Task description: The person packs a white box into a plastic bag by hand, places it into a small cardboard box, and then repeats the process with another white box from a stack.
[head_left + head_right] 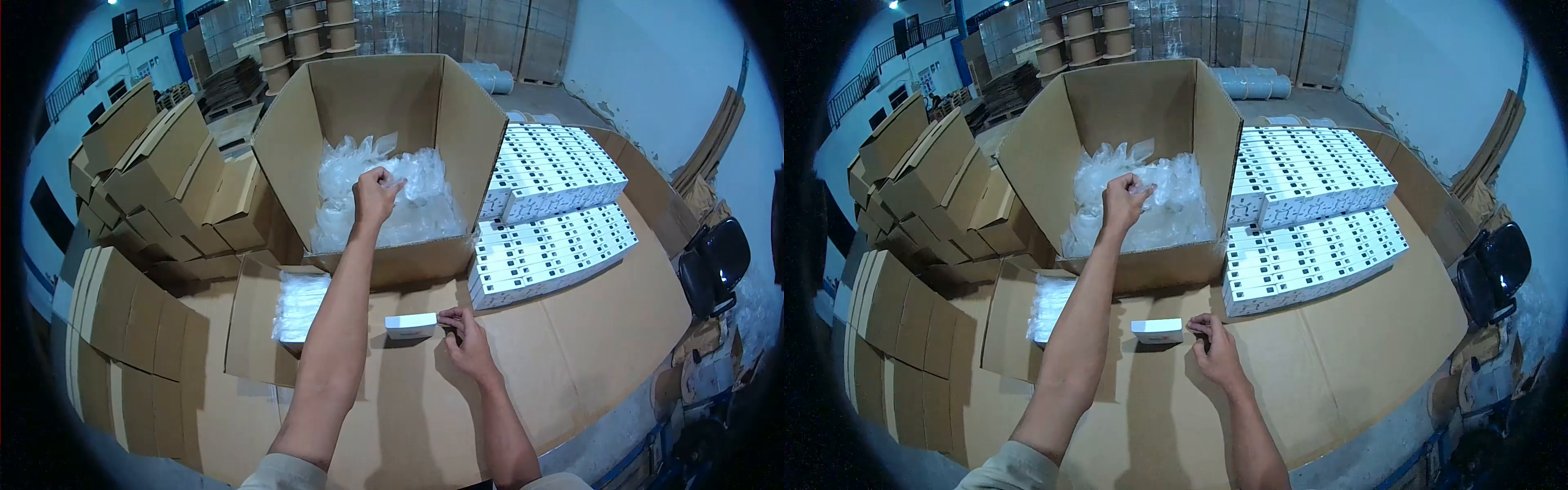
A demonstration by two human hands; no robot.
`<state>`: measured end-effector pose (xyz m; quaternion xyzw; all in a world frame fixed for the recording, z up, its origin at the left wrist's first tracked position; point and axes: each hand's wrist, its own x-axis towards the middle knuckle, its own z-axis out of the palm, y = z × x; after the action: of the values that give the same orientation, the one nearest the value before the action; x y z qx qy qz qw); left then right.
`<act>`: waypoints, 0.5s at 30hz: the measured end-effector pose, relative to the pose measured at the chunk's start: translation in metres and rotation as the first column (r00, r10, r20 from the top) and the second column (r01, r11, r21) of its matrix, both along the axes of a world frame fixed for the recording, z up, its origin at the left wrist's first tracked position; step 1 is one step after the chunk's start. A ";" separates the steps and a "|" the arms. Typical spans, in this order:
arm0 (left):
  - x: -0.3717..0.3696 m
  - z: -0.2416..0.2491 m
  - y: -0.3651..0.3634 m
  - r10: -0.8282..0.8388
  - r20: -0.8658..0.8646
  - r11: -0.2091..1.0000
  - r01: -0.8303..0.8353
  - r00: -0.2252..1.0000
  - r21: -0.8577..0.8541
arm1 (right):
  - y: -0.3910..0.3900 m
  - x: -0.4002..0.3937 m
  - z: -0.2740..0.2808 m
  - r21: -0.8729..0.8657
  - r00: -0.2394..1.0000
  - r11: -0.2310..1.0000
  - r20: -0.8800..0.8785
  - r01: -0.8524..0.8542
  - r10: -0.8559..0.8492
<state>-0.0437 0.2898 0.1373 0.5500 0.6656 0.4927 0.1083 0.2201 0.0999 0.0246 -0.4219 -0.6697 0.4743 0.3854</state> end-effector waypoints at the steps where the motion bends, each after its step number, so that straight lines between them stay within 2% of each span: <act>1: 0.002 0.001 0.000 0.021 -0.019 1.000 -0.021 1.000 0.010 | 0.000 0.001 0.001 -0.009 1.000 1.000 0.016 -0.010 0.011; 3: 0.004 0.002 0.001 0.063 -0.056 0.998 -0.061 0.996 0.030 | 0.000 0.000 0.001 -0.007 1.000 1.000 0.020 -0.009 0.009; 6: -0.003 -0.023 0.019 -0.027 -0.008 0.989 0.028 1.000 0.143 | -0.001 -0.001 0.001 0.017 1.000 1.000 -0.001 0.016 -0.016; 9: -0.005 -0.018 0.014 -0.135 0.083 0.990 0.132 0.987 0.041 | -0.002 -0.002 0.005 0.014 1.000 1.000 0.009 0.017 -0.018; 12: 0.002 -0.003 0.004 -0.040 -0.063 0.999 0.040 0.997 0.003 | -0.002 -0.002 0.005 0.006 1.000 1.000 0.016 0.023 -0.023; 15: 0.005 0.004 -0.001 -0.029 -0.069 0.999 0.030 0.997 0.012 | -0.002 -0.002 0.003 0.017 1.000 1.000 0.013 0.023 -0.023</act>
<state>-0.0390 0.2884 0.1412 0.5770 0.6576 0.4761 0.0892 0.2182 0.0981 0.0271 -0.4295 -0.6712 0.4615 0.3901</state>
